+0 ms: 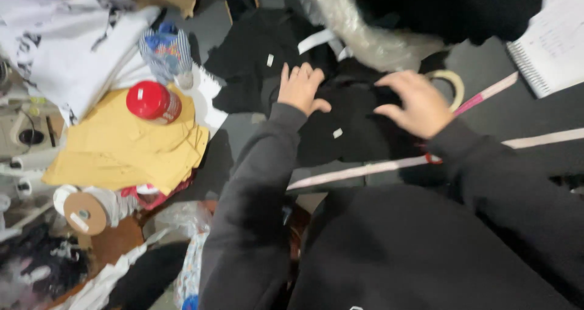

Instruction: Measuring and cutting elastic bands and sorting fabric pieces for garment assembly.

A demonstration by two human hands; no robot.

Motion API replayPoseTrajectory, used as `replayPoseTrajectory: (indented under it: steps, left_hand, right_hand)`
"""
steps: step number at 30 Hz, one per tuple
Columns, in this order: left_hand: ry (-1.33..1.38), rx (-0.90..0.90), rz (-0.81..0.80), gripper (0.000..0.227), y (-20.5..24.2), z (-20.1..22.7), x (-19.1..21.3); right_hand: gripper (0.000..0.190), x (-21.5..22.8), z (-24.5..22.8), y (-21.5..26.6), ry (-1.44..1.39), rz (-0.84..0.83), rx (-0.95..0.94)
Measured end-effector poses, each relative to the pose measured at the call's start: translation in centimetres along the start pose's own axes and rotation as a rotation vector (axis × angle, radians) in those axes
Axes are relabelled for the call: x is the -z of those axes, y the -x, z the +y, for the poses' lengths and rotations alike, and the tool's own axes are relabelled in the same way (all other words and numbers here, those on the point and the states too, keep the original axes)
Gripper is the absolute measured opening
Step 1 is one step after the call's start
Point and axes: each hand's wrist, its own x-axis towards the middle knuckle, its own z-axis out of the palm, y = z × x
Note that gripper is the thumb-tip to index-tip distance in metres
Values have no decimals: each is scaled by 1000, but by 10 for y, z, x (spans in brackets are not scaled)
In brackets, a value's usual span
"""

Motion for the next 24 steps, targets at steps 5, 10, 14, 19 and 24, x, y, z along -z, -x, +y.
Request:
replayPoseTrajectory:
  steps: [5,10,14,19,24]
  left_hand:
    - [111,-233,65,55,12,4,-1]
    - [183,-196,-144,37,48,36,20]
    - [455,-154,-173,50,39,86,104]
    - [512,-123,-444,55,6,110,144]
    - [886,19,94,37,-18,111,101]
  right_hand:
    - [77,-23,-20,-41,87,60,264]
    - [100,-24,-24,-44,112,-50,307]
    - [52,30,-41,-34,-160,-761,-58]
    - [61,144,-54,1,-640,-996,-122]
    - [67,169,-93,14,-143,-713,-381]
